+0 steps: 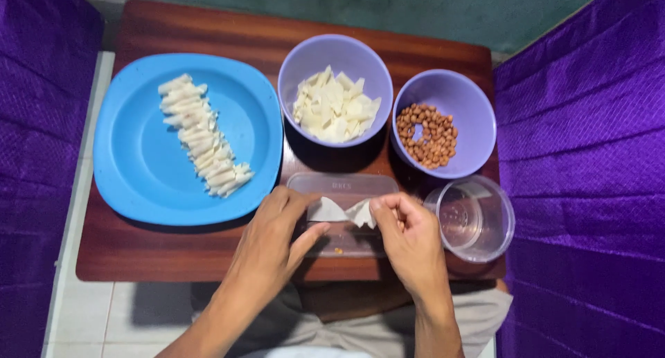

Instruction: The person sits cross-legged on the floor and prepares spring rolls by hand. They place peanuts into square wrappers, fold them into triangular shapes, and seal the edges using water from a small container. The finished rolls are placed on a blue plate.

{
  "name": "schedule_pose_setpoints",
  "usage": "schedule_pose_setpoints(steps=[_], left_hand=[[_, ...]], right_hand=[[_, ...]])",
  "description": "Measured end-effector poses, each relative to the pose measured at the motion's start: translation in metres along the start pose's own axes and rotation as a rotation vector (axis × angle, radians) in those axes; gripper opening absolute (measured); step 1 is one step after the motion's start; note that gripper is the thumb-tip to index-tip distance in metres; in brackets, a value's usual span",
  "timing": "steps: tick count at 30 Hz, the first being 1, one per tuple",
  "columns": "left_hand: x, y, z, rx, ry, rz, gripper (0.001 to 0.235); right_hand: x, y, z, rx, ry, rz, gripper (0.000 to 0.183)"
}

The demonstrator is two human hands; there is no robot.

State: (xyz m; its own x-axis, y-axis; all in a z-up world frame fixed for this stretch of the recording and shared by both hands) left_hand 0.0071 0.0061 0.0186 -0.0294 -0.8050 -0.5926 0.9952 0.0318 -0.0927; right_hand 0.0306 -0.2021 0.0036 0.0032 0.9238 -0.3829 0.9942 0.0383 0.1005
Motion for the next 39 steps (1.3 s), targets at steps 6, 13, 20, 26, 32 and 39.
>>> schedule_pose_setpoints(steps=[6, 13, 20, 26, 32, 39], left_hand=[[-0.050, 0.014, 0.042, 0.097, 0.019, 0.085, 0.015], [-0.067, 0.124, 0.018, 0.228, 0.209, 0.472, 0.012], [-0.052, 0.145, -0.013, 0.053, 0.280, 0.346, 0.033], [-0.049, 0.141, -0.011, 0.070, 0.215, 0.348, 0.031], [-0.051, 0.138, -0.009, 0.088, 0.205, 0.346, 0.032], [-0.052, 0.137, -0.010, 0.100, 0.215, 0.368, 0.033]], right_hand=[[-0.010, 0.031, -0.052, -0.147, -0.115, 0.067, 0.012], [0.016, 0.129, -0.103, -0.333, -0.665, -0.169, 0.023], [0.083, 0.205, -0.033, -0.295, -0.764, -0.474, 0.025], [0.051, 0.207, -0.052, -0.249, -0.979, -0.574, 0.018], [0.065, 0.203, -0.051, -0.408, -1.029, -0.552, 0.017], [0.070, 0.207, -0.046, -0.619, -0.862, -0.518, 0.011]])
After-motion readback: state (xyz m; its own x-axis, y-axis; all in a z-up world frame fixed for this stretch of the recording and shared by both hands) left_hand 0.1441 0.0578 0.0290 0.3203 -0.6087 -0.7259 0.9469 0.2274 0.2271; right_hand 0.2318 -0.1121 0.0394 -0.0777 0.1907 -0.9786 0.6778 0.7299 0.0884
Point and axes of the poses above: each hand's wrist, its own y-axis towards the middle knuckle, its own x-axis out of the palm, z = x × y, the point moved 3 cm from there along y, towards the middle knuckle, and after that the axes turned 14 degrees about -x, right-handed, at the moved point
